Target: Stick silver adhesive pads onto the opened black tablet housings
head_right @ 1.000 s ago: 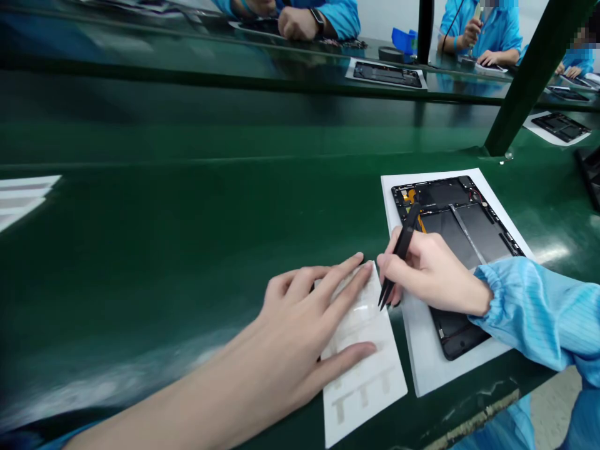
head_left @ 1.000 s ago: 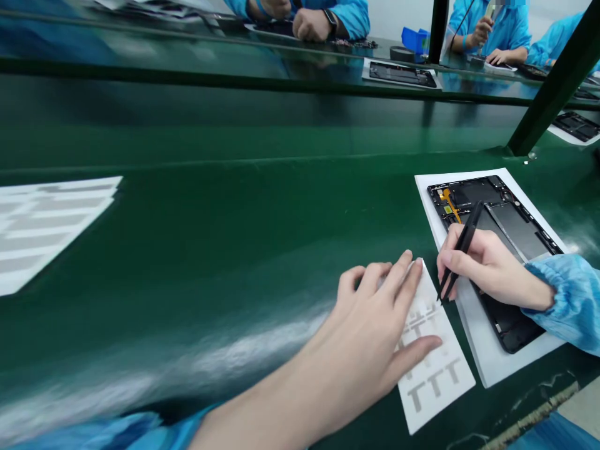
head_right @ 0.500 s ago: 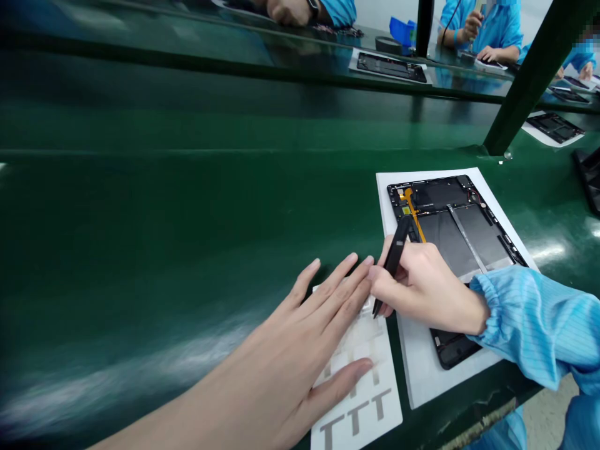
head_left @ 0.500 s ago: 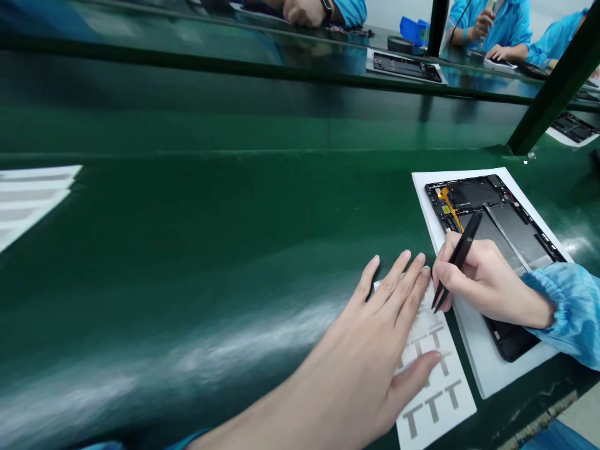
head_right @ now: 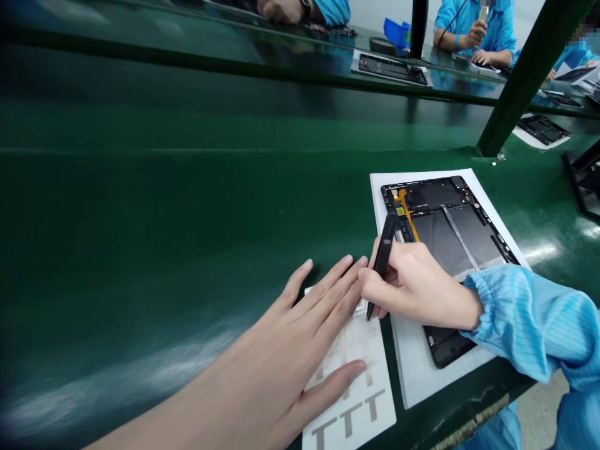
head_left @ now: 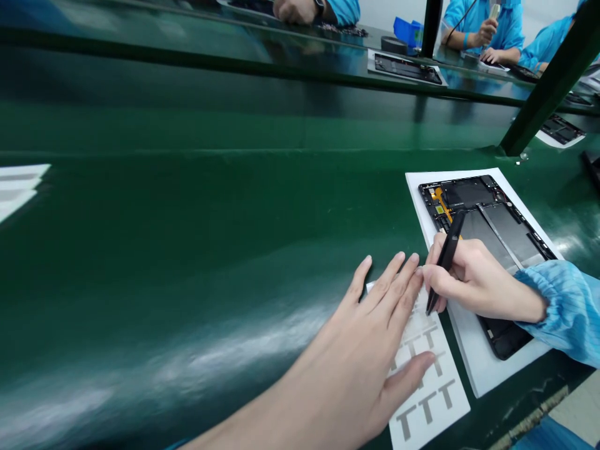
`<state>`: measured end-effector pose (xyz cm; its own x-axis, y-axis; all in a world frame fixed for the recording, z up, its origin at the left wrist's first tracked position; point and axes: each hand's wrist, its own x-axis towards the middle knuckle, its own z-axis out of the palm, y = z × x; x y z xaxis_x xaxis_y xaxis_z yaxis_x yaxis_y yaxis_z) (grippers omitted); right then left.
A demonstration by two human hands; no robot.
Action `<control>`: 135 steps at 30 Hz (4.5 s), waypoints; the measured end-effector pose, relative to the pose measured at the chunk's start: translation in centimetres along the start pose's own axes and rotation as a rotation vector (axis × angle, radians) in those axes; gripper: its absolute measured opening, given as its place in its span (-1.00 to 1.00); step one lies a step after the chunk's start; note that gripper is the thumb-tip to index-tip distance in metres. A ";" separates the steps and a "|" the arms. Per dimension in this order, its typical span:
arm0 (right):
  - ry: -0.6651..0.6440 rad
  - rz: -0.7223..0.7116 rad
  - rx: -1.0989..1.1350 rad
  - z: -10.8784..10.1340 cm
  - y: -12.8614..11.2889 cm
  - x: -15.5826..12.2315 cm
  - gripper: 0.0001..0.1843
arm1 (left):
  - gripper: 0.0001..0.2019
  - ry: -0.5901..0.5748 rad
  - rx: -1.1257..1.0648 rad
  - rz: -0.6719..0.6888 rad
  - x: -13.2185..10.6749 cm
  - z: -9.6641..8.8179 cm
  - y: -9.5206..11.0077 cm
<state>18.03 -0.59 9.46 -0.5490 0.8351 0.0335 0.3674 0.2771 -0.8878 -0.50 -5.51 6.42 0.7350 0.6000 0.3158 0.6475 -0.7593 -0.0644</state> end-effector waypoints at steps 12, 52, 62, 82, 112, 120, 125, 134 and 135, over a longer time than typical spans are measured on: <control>0.058 0.032 0.311 -1.9 -2.7 -3.1 -0.77 | -0.34 -0.012 0.009 0.056 0.2 0.3 -0.6; 1.030 0.349 0.160 4.5 -0.8 -11.2 -0.73 | -0.68 0.118 -0.521 0.242 2.7 0.3 2.5; 1.048 0.355 0.189 4.2 -0.8 -11.1 -0.73 | -0.71 0.090 -0.530 0.225 3.1 0.1 2.7; 1.090 0.328 0.179 4.6 -0.7 -10.9 -0.72 | -0.71 0.127 -0.491 0.260 2.7 0.3 2.7; 0.942 0.297 0.184 4.2 -0.8 -10.8 -0.80 | -0.69 0.133 -0.332 0.259 2.5 1.4 3.3; 0.934 0.265 0.110 4.3 -0.9 -10.6 -0.77 | -0.67 0.115 -0.347 0.262 2.2 1.4 3.3; 0.941 0.257 0.120 4.6 -0.9 -10.5 -0.75 | -0.69 0.107 -0.360 0.262 2.3 1.4 3.4; 0.996 0.231 0.143 4.2 -0.8 -10.9 -0.76 | -0.71 0.114 -0.483 0.174 3.1 -0.2 2.5; 0.996 0.233 0.145 4.1 -0.8 -10.9 -0.74 | -0.72 0.098 -0.500 0.161 3.1 -0.4 2.2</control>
<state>20.63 -11.84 7.92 0.4190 0.8938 0.1596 0.2549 0.0529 -0.9655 3.16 -5.45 7.59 0.7797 0.4577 0.4273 0.3354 -0.8815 0.3324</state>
